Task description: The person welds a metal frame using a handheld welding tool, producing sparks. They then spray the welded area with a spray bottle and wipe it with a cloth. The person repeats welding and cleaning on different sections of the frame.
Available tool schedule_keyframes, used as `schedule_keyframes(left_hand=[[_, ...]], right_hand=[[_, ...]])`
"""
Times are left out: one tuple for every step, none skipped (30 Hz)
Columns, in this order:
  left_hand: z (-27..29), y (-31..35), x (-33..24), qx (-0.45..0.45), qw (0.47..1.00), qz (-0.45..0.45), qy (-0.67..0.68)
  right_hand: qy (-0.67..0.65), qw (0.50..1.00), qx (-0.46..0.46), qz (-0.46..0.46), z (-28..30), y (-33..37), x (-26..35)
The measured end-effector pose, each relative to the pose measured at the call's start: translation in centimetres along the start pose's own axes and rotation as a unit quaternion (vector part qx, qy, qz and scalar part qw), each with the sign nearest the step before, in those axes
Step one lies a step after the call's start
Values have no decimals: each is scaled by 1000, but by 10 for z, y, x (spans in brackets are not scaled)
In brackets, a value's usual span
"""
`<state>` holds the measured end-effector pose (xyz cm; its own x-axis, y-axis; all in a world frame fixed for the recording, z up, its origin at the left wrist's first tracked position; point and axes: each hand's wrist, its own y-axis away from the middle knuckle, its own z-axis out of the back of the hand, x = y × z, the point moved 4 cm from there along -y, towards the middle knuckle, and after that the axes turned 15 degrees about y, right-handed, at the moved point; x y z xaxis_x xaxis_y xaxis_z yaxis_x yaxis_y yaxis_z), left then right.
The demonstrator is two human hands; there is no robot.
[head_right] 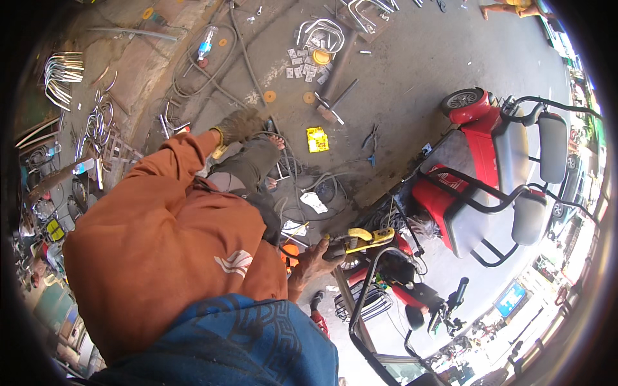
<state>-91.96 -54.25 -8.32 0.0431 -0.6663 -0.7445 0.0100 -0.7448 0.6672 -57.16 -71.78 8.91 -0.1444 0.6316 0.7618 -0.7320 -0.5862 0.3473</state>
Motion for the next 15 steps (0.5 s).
schedule_keyframes(left_hand=[[18, 3, 7, -21, 996, -39, -74], [34, 2, 12, -37, 985, -93, -141], [48, 2, 23, -60, 970, -111, -207], [64, 4, 30, -80, 957, -151, -235], [83, 7, 37, -104, 947, -153, -263], [100, 10, 40, -123, 932, -162, -298], [116, 14, 38, -125, 927, -185, -300], [132, 17, 30, -118, 920, -216, -306], [141, 18, 21, -109, 911, -249, -310], [151, 18, 16, -114, 933, -204, -275], [164, 14, 5, -119, 950, -161, -238], [172, 8, -6, -125, 963, -134, -198], [177, 2, -16, -144, 956, -131, -217], [185, -5, -28, -165, 948, -144, -233], [195, -17, -38, -186, 938, -157, -247]], right_hand=[[8, 1000, -5, 2, 5, 2, -8], [9, 1000, -1, 10, 7, 1, -15], [10, 1000, 5, 20, 8, 0, -23], [10, 1000, -4, 17, 10, -1, -32], [28, 998, -24, 41, 13, -5, -39], [41, 997, -38, 58, 14, -8, -45], [57, 994, -54, 70, 15, -7, -52], [-5, 999, -11, 34, 15, -6, -62], [-9, 999, -27, 25, 15, -5, -69], [-15, 999, -35, 18, 17, 0, -76], [-25, 999, -44, -4, 15, 3, -81], [-38, 998, -56, -7, 13, 7, -84], [-50, 996, -65, -23, 9, 11, -86], [-65, 994, -73, -44, 3, 13, -86], [-85, 990, -88, -64, -6, 15, -85]])
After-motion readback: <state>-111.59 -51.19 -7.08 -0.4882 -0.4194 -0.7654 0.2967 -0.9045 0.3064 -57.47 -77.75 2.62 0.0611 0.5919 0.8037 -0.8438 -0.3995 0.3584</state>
